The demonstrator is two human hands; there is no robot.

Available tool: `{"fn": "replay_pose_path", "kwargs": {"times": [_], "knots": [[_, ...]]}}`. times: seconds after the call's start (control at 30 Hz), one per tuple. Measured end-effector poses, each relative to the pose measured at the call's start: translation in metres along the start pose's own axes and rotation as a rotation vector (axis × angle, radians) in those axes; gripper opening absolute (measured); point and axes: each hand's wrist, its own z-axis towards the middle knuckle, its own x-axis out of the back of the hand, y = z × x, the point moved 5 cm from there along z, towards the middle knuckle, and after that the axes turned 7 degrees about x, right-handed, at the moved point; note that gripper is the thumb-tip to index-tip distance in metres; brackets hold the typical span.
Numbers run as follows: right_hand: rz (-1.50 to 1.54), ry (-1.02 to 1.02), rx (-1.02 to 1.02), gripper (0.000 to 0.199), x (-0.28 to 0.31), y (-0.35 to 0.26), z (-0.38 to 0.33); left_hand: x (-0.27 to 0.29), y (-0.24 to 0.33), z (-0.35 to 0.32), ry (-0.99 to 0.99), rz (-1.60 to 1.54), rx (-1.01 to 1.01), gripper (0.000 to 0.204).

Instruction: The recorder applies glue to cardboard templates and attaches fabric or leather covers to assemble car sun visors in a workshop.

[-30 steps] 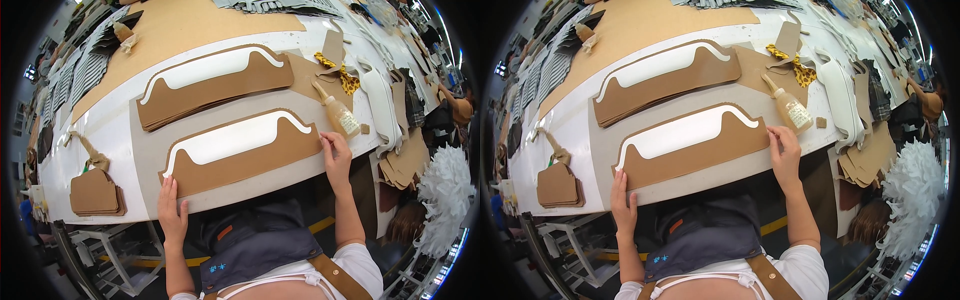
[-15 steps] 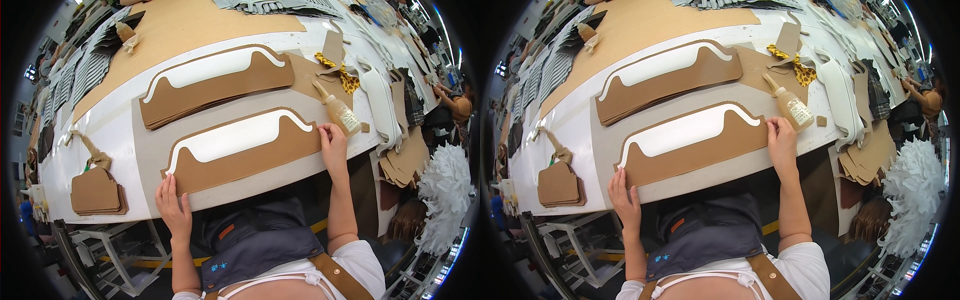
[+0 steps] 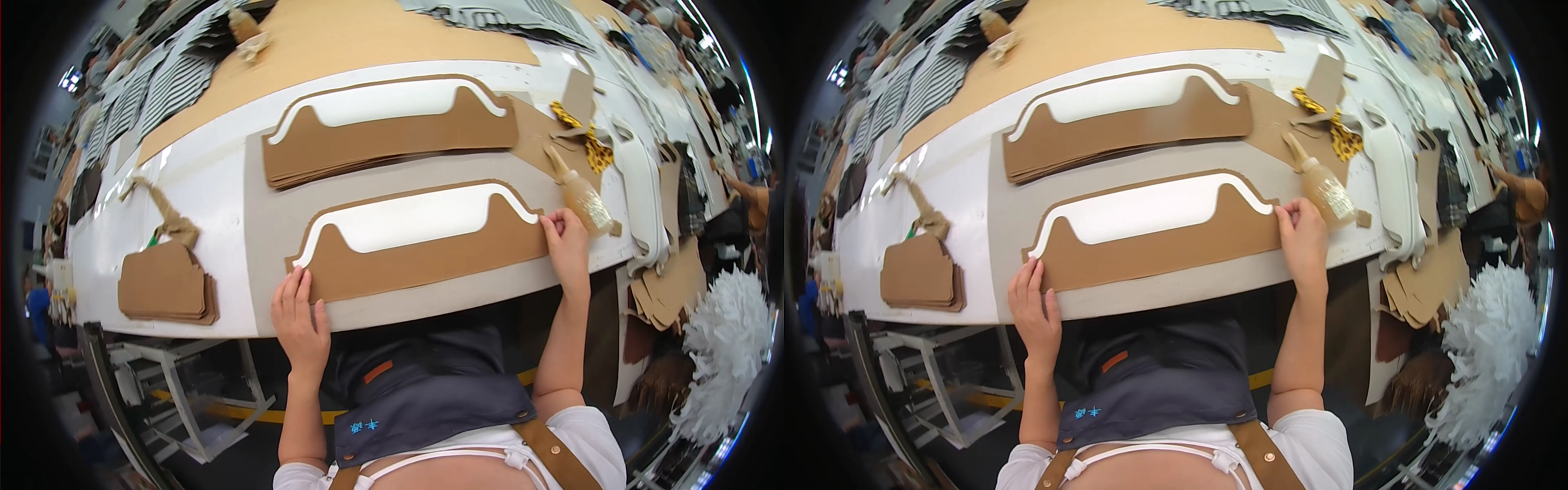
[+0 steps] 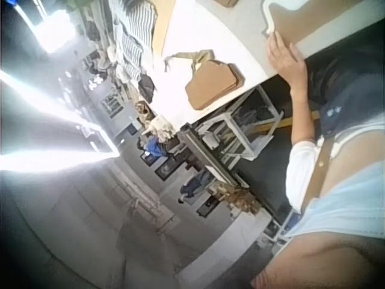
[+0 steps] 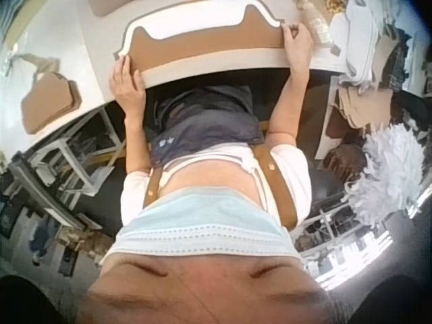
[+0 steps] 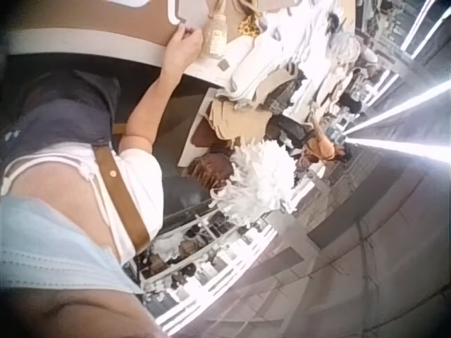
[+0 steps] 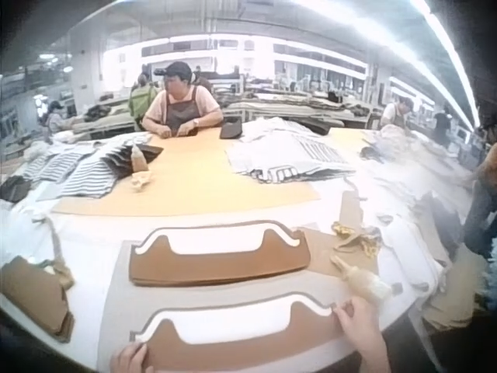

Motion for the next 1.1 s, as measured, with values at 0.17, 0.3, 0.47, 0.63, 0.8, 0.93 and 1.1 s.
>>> {"fn": "replay_pose_path", "kwargs": {"times": [0.17, 0.3, 0.47, 0.63, 0.8, 0.93, 1.1], "knots": [[0.068, 0.032, 0.047, 0.021, 0.001, 0.021, 0.000, -0.003, 0.002, 0.003, 0.000, -0.036, -0.022, 0.051], [0.138, 0.011, 0.071, 0.019, -0.002, 0.023, 0.000, 0.000, 0.001, 0.001, 0.002, -0.058, -0.008, 0.052], [0.196, 0.018, 0.099, 0.016, 0.000, 0.011, -0.003, 0.005, -0.002, 0.000, 0.042, -0.170, 0.028, 0.051], [0.479, 0.081, 0.040, 0.012, 0.006, -0.002, -0.004, 0.007, -0.008, 0.014, 0.048, -0.355, 0.102, 0.050], [0.406, 0.009, 0.241, 0.024, 0.021, -0.041, -0.015, 0.010, -0.007, 0.046, 0.058, -0.364, 0.061, 0.051], [0.198, 0.326, 0.679, 0.021, 0.046, -0.073, -0.039, -0.003, 0.011, 0.093, 0.019, -0.329, -0.042, 0.051], [0.592, 0.493, 0.687, 0.017, 0.045, -0.040, -0.049, -0.026, 0.007, 0.127, -0.117, -0.240, -0.160, 0.035]]}}
